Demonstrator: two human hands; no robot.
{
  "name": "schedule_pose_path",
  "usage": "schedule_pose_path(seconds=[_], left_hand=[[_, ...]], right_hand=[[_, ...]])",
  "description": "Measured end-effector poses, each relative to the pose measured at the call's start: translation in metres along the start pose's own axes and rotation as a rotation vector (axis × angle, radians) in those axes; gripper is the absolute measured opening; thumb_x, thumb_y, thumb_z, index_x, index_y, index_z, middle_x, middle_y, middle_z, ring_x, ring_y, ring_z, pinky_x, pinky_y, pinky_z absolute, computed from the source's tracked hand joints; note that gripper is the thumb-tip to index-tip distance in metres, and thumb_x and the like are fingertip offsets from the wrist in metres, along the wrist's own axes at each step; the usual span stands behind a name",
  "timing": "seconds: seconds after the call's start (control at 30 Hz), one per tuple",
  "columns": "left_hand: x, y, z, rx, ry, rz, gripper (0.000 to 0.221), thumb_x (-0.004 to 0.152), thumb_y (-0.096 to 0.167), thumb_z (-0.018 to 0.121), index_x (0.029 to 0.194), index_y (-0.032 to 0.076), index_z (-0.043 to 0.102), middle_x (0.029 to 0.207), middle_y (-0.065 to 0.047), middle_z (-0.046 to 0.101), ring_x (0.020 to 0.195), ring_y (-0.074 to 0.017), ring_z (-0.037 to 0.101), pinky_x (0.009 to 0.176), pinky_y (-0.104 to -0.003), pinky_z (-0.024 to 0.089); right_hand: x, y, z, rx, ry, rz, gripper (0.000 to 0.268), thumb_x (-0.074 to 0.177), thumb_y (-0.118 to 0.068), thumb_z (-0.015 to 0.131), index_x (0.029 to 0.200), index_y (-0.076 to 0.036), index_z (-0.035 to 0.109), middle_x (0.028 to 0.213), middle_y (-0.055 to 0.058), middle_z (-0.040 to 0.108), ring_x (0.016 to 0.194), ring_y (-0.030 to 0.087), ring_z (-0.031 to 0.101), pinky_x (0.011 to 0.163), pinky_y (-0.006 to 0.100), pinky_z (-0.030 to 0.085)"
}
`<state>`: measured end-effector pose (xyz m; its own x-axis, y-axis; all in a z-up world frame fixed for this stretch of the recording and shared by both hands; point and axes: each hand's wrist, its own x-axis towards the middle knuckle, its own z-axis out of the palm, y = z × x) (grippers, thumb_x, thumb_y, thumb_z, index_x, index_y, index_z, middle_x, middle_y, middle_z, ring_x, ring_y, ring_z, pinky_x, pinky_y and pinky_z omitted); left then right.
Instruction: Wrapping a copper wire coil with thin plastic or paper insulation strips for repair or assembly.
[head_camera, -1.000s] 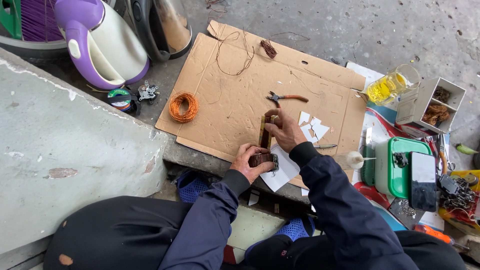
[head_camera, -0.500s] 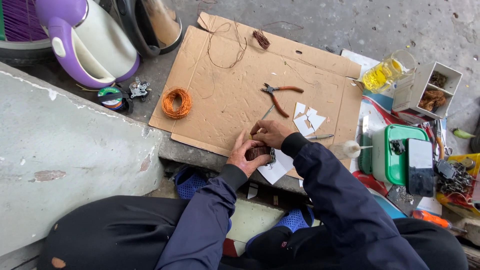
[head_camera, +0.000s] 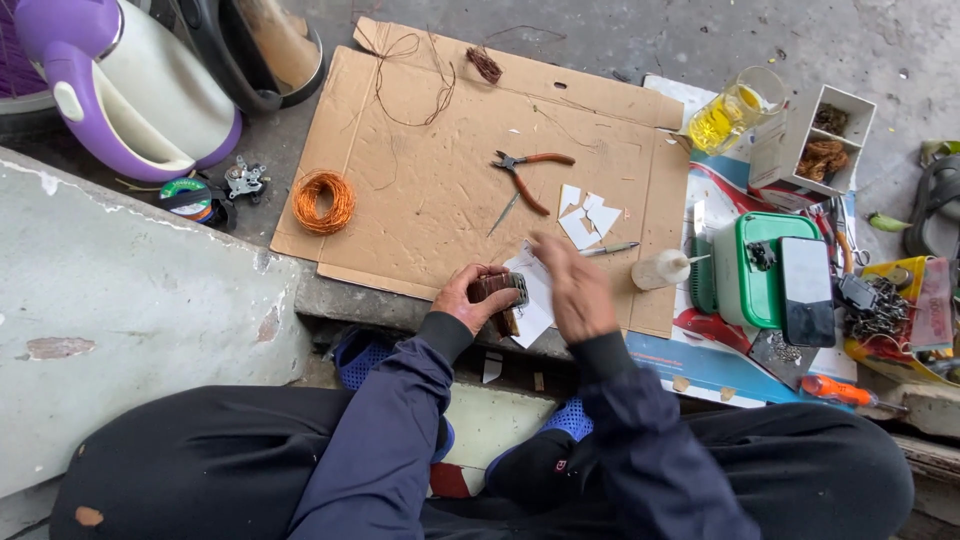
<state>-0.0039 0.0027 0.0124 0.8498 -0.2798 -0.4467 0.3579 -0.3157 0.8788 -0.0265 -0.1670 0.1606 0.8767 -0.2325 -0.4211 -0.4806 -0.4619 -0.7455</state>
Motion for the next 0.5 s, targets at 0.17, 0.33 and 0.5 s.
schedule_pose_path(seconds=[0.17,0.33,0.5], left_hand=[[0.001,0.003,0.003,-0.023,-0.013,-0.012,0.062,0.074,0.063,0.099,0.129,0.041,0.080,0.129,0.001,0.079,0.127,-0.0229,0.074,0.112,-0.040,0.058],[-0.001,0.007,-0.005,-0.014,-0.024,-0.022,0.057,0.081,0.059,0.096,0.133,0.045,0.077,0.129,0.001,0.080,0.128,-0.0219,0.073,0.116,-0.039,0.056],[0.002,0.001,-0.002,-0.049,0.000,0.016,0.057,0.081,0.055,0.097,0.132,0.038,0.079,0.127,-0.002,0.081,0.126,-0.0230,0.073,0.114,-0.040,0.056]], right_hand=[[-0.020,0.137,0.063,0.133,0.111,0.332,0.048,0.100,-0.057,0.071,0.135,-0.023,0.077,0.117,0.008,0.085,0.119,0.027,0.080,0.108,0.046,0.057],[0.001,0.149,0.120,0.657,-0.042,0.311,0.075,0.089,-0.040,0.097,0.136,0.009,0.065,0.093,0.022,0.082,0.078,0.021,0.084,0.069,0.029,0.071],[-0.045,0.134,0.074,0.187,-0.116,0.099,0.045,0.101,-0.053,0.077,0.091,-0.008,0.076,0.071,0.014,0.080,0.068,0.029,0.076,0.068,0.038,0.061]])
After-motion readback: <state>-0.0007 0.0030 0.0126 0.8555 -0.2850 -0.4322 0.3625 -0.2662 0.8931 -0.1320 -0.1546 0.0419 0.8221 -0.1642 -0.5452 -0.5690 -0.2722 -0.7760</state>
